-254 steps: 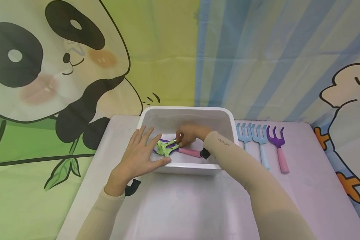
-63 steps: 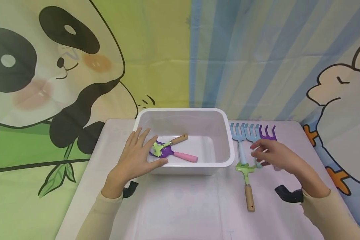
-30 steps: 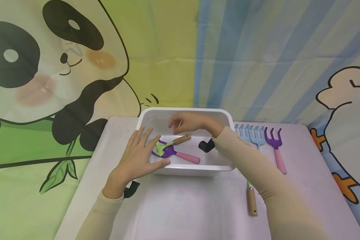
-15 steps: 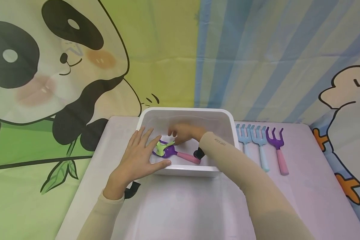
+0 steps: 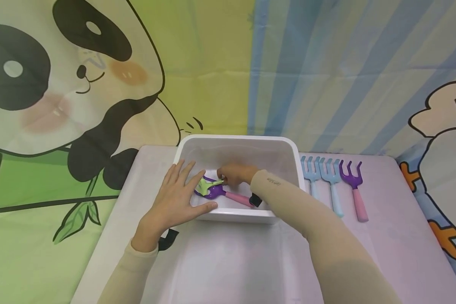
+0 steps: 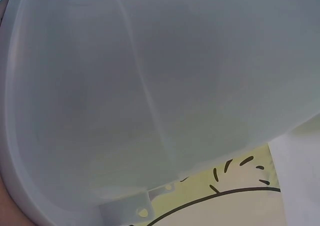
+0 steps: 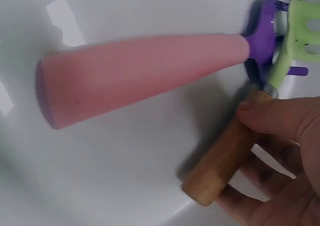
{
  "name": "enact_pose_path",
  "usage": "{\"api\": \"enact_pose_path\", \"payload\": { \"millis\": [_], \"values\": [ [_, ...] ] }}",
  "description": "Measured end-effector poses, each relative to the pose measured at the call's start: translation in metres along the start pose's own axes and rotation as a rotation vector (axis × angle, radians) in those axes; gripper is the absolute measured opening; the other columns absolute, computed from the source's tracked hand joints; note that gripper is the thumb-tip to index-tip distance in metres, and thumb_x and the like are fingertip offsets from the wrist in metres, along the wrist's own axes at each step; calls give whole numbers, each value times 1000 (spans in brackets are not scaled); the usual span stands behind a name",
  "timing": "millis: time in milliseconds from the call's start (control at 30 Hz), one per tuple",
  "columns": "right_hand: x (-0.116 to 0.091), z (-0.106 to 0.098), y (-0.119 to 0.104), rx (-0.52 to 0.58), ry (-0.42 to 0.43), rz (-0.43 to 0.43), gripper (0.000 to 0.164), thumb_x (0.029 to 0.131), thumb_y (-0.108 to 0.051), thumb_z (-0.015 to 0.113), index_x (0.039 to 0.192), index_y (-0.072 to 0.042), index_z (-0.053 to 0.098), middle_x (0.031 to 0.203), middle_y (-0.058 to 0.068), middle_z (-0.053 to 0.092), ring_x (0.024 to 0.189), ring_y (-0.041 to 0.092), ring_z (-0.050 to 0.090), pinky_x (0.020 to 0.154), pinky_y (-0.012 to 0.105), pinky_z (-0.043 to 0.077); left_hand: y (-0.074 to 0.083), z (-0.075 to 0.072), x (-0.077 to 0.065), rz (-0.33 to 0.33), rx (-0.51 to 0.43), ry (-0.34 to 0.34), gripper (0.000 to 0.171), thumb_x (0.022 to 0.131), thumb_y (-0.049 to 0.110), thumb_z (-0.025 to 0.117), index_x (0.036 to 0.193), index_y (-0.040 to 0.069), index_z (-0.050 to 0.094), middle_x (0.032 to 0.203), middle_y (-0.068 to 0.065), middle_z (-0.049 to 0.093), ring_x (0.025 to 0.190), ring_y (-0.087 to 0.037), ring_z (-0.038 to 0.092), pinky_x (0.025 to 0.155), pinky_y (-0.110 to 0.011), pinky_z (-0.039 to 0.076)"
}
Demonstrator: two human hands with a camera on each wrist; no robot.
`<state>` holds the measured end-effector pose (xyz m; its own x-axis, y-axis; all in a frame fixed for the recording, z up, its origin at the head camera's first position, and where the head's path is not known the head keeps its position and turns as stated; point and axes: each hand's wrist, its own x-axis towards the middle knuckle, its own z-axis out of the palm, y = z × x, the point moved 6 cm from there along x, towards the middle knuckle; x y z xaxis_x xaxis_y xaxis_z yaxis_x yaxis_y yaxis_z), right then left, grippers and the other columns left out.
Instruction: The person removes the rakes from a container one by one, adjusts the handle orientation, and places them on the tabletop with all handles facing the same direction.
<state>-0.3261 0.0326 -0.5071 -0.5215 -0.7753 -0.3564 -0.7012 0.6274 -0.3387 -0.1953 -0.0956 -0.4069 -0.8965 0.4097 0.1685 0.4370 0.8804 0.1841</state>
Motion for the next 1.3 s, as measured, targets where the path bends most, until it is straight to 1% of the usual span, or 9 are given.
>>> {"api": "enact_pose_path", "payload": {
  "millis": [100, 233, 400, 533, 633, 700, 900, 1100, 1300],
  "values": [
    [-1, 1, -5, -2, -39, -10, 23, 94, -1, 62, 116, -3, 67, 102, 8, 66, 89, 19, 57, 86, 34, 50, 0, -1, 0, 0, -3, -9, 103, 82, 89, 35, 149, 12, 49, 162, -18, 24, 150, -40, 4, 119, -52, 0],
    [-4, 0, -8, 42, -111, 41, 18, 94, 2, 61, 110, -4, 69, 100, 7, 65, 86, 19, 59, 74, 30, 52, 1, -1, 0, 4, -9, -5, 103, 82, 88, 35, 149, 12, 49, 161, -18, 25, 150, -41, 5, 119, -53, 1],
    [-12, -3, -5, 156, -187, 137, 24, 96, 0, 58, 119, -7, 62, 100, 8, 60, 73, 19, 60, 61, 36, 58, 1, -1, -1, 2, -27, -1, 103, 82, 88, 36, 149, 11, 49, 162, -18, 24, 150, -41, 5, 119, -53, 0],
    [-20, -10, -5, 303, -250, 181, 30, 96, 4, 54, 125, -6, 53, 82, 11, 59, 52, 21, 52, 53, 39, 52, 1, -1, -1, 0, -33, 0, 103, 82, 88, 36, 149, 10, 49, 161, -18, 25, 150, -41, 4, 119, -53, -1],
    [-27, -16, -8, 422, -279, 202, 37, 93, 9, 55, 128, -2, 48, 67, 14, 55, 45, 22, 48, 52, 38, 47, 1, -1, 0, -2, -29, -2, 104, 82, 88, 36, 151, 11, 47, 161, -18, 25, 150, -40, 4, 119, -52, 0],
    [-33, -21, -11, 472, -273, 211, 40, 91, 8, 58, 129, -1, 47, 67, 14, 54, 47, 22, 50, 54, 38, 50, 1, -1, 0, -3, -27, 0, 104, 82, 89, 35, 151, 12, 47, 161, -17, 25, 150, -41, 4, 119, -52, 0],
    [-53, -34, -15, 553, -204, 232, 33, 91, 2, 65, 120, -2, 50, 100, 14, 59, 61, 19, 56, 61, 38, 57, 1, -3, 0, -3, -31, 7, 102, 82, 88, 37, 148, 12, 51, 161, -18, 26, 150, -41, 6, 119, -54, 1],
    [-76, -44, -18, 645, -180, 243, 32, 92, 0, 67, 117, -2, 47, 86, 16, 61, 58, 20, 58, 60, 38, 58, 2, -2, 0, -11, -27, 3, 103, 81, 89, 36, 148, 12, 51, 160, -19, 27, 150, -41, 6, 119, -55, 2],
    [-101, -57, -22, 704, -128, 226, 32, 93, -1, 66, 117, -1, 44, 90, 18, 62, 58, 21, 59, 58, 36, 56, 2, -3, 0, -15, -27, -10, 104, 81, 89, 35, 149, 12, 49, 162, -18, 24, 150, -41, 5, 119, -55, 2]
  ]
}}
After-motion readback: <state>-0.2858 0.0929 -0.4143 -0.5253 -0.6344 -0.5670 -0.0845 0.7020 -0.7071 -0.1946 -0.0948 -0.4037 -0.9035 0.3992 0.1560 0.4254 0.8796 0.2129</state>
